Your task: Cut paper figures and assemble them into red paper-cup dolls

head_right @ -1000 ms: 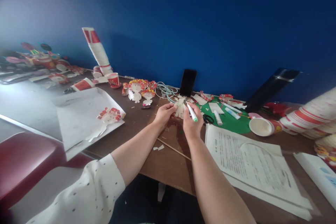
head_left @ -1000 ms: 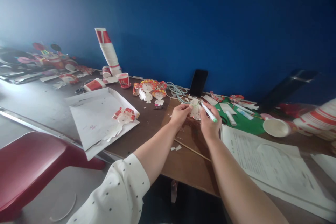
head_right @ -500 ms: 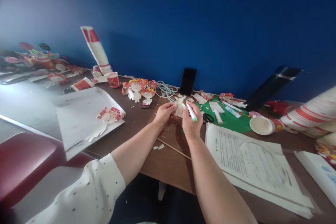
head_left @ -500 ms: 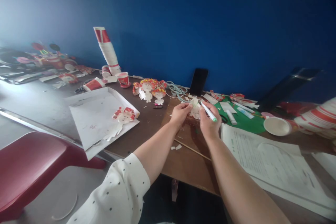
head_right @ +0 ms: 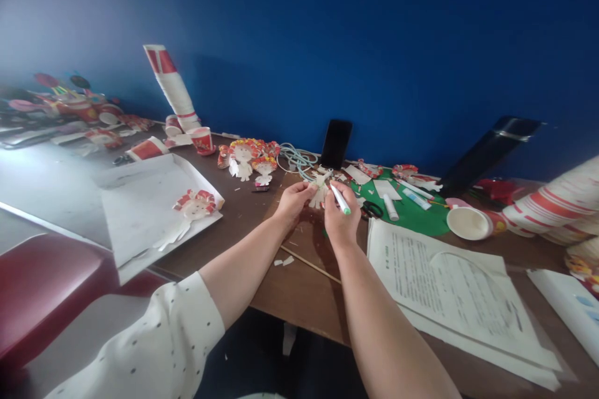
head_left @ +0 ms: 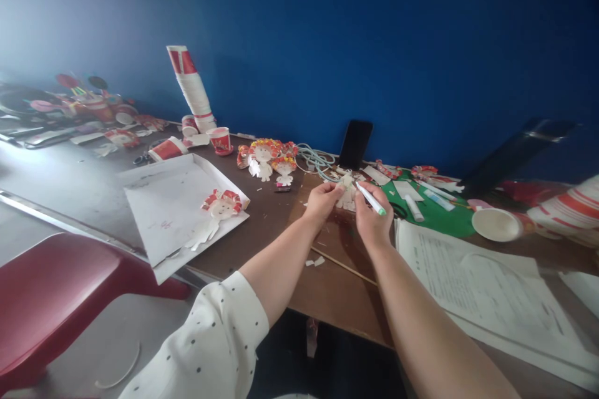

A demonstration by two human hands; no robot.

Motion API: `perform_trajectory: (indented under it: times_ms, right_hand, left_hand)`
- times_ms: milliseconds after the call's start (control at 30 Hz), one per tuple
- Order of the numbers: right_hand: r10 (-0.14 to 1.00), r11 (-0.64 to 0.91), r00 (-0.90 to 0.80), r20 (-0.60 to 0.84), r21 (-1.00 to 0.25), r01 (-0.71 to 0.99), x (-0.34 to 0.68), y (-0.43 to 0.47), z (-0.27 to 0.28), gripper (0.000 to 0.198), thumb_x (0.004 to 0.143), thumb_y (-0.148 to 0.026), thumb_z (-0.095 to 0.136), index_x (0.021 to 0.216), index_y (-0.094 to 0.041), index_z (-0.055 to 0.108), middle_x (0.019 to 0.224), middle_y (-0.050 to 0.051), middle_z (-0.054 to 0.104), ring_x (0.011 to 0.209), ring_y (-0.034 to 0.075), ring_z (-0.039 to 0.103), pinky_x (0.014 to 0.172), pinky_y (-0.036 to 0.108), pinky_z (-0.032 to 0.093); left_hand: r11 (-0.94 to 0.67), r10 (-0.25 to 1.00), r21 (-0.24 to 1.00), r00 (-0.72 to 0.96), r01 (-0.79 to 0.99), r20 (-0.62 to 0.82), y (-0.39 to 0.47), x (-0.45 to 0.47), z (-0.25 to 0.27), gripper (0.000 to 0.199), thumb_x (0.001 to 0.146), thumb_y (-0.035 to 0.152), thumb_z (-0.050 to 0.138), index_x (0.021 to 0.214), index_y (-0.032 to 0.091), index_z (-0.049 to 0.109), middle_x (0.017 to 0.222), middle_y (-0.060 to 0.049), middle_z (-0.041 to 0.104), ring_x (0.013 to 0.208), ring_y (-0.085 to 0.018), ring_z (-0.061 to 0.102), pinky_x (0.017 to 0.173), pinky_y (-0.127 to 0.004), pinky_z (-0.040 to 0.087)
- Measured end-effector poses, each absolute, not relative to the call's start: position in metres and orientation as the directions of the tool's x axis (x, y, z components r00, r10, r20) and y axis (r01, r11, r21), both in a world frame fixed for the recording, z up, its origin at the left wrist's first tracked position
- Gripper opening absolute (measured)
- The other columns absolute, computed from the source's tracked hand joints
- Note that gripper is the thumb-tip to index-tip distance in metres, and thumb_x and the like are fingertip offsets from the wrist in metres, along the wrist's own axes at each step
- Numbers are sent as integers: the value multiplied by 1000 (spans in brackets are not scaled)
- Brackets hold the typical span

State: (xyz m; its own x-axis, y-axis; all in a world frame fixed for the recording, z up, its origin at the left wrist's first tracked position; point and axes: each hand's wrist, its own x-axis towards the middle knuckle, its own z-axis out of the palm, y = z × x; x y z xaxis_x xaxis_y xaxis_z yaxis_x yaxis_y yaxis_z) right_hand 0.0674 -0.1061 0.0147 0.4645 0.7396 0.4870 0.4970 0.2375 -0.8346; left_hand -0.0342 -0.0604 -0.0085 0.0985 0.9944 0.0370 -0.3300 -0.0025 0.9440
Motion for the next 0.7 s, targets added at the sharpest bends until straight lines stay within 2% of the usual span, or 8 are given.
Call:
perform_trajectory:
  times_ms: [233, 500, 600, 700]
  right_hand:
    - [734, 243, 464, 496, -830, 503, 69, -104, 12, 27, 77, -28, 55, 98, -18, 68, 91, 7, 71, 73, 18, 64, 72, 33, 52]
    - [633, 180, 627, 454, -874, 452, 94, -91, 8, 33, 73, -29, 57, 101, -16, 68, 89, 8, 71, 72, 19, 64, 72, 34, 52]
    - [607, 181, 649, 459, -875, 449, 106, -85, 3, 33, 72, -29, 57, 101, -16, 68, 93, 9, 70, 80, 21, 65, 78, 37, 51]
    - [612, 102, 635, 471, -844, 527, 111, -86, 2, 34, 73, -29, 56, 103, -16, 67, 98, 11, 69, 89, 25, 64, 85, 44, 48]
  left_hand:
    - [-2, 996, 943, 84, -332, 31, -58, -36, -10, 31, 65, 43, 70, 74, 14, 63, 51, 4, 47, 46, -5, 37, 47, -18, 30]
    - [-17, 1000, 958, 5, -287, 19, -57, -38, -6, 24, 66, 38, 67, 70, 14, 62, 54, 4, 47, 48, -4, 34, 48, -18, 27]
    - [-6, 1000, 961, -13, -276, 3, -58, -39, -4, 24, 67, 38, 67, 71, 15, 62, 54, 4, 47, 48, -5, 34, 48, -19, 28]
    - [3, 999, 966, -45, -258, -15, -57, -40, -4, 23, 67, 37, 66, 72, 15, 63, 55, 4, 47, 48, -5, 35, 49, -19, 29]
